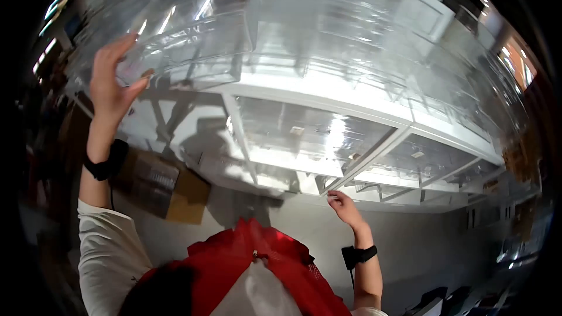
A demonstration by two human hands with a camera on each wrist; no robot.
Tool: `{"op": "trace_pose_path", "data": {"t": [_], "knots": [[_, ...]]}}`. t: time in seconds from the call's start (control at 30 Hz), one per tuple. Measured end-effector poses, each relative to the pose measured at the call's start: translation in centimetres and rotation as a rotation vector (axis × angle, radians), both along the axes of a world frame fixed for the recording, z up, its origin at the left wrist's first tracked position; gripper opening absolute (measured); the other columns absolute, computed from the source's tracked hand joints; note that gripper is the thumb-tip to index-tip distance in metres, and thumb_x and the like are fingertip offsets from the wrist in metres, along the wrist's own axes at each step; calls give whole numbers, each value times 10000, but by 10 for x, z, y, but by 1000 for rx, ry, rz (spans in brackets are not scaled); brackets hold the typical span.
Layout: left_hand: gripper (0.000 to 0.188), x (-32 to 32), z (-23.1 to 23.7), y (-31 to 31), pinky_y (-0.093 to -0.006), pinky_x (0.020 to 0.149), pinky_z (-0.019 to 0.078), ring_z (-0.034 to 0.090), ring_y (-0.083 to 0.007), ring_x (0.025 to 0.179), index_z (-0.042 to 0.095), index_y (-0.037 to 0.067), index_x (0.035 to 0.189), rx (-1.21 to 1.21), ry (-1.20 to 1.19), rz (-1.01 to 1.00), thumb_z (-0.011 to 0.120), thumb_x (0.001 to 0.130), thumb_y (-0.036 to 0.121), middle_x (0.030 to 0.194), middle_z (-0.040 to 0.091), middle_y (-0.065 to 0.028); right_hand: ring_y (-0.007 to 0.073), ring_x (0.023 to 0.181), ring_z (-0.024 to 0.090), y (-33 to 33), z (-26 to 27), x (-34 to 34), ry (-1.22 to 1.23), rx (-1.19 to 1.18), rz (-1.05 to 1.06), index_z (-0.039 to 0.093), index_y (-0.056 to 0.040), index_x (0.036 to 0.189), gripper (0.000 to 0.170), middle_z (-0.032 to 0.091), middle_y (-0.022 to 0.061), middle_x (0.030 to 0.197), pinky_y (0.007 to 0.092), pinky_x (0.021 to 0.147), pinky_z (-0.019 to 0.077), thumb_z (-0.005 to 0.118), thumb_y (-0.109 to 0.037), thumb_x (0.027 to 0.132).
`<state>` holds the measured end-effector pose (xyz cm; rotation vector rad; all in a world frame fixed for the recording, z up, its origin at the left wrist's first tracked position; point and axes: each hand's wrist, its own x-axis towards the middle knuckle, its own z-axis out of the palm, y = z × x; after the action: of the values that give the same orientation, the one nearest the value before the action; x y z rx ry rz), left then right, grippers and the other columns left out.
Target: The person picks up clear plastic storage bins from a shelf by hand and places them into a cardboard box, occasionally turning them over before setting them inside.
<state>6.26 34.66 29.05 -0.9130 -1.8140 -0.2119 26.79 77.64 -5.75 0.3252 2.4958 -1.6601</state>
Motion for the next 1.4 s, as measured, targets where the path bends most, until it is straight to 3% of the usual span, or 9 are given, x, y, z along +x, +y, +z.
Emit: {"op": "trace_pose_path", "data": {"t": [0.1, 0.27, 0.4, 0.53, 0.67, 0.83, 0.97, 1.2, 1.4], "knots": [[608, 36, -6, -50, -322, 854, 443, 557, -254, 1019, 539, 80, 1093, -45, 67, 58, 786, 537, 71, 1108, 602, -55, 123, 936, 517, -61, 75, -48, 51, -167, 211, 523, -36, 1165, 319, 567, 40, 1080, 254, 851, 398, 541, -187, 884], [525, 101, -35, -137, -324, 817, 475, 573, -259, 1025, 547, 82, 1056, -251, 43, 219, 755, 577, 20, 1089, 612, -62, 285, 1128, 481, -175, 127, -117, 177, -662, 681, 299, -9, 1335, 641, 428, 157, 1290, 367, 944, 369, 446, -452, 894], [423, 157, -96, -198, -265, 598, 528, 614, -196, 857, 619, 95, 983, -252, 11, 459, 746, 586, 23, 1026, 617, -33, 264, 1127, 486, -270, 87, -147, -23, -979, 701, 275, -31, 1350, 656, 424, 147, 1302, 380, 952, 382, 424, -478, 893], [241, 220, -152, -259, -251, 663, 516, 575, -141, 896, 668, 134, 841, -319, -228, 553, 742, 612, 115, 981, 534, 11, 275, 1185, 440, -370, 35, -147, -456, -1161, 873, 197, -10, 1373, 698, 414, 180, 1301, 404, 977, 363, 352, -505, 906], [315, 266, -207, -347, -283, 748, 505, 518, -174, 1058, 585, 121, 1003, -394, -525, 524, 635, 695, 84, 1093, 531, 22, 279, 1041, 532, -466, 18, -114, -633, -780, 970, 282, -17, 1332, 599, 504, 170, 1175, 418, 920, 403, 317, -461, 930], [407, 283, -252, -448, -322, 797, 479, 509, -206, 1086, 545, 99, 1063, -200, -714, 558, 653, 671, 100, 1154, 528, 1, 276, 912, 575, -574, -3, -105, -917, -834, 754, 507, 21, 1151, 573, 587, 163, 984, 427, 827, 447, 400, -476, 886], [478, 257, -259, -511, -347, 883, 424, 495, -211, 1098, 530, 87, 1094, -71, -904, 660, 677, 640, 89, 1201, 510, -35, 309, 899, 575, -634, -23, -131, -1079, -865, 561, 467, 76, 1118, 556, 583, 174, 948, 432, 828, 453, 379, -428, 899], [555, 174, -303, -638, -358, 875, 420, 498, -262, 1072, 482, 94, 1164, 78, -1023, 678, 686, 649, 47, 1275, 461, -61, 280, 818, 614, -771, -44, -224, -533, -322, 476, 446, 66, 1087, 500, 575, 145, 927, 358, 767, 504, 626, -306, 806], [501, 75, -330, -757, -366, 878, 418, 498, -265, 1067, 498, 91, 1148, 126, -1250, 695, 662, 675, 59, 1264, 467, -66, 262, 882, 592, -913, -168, -370, -129, 262, 418, 511, 33, 1088, 627, 583, 162, 964, 363, 759, 467, 732, -298, 604]]}}
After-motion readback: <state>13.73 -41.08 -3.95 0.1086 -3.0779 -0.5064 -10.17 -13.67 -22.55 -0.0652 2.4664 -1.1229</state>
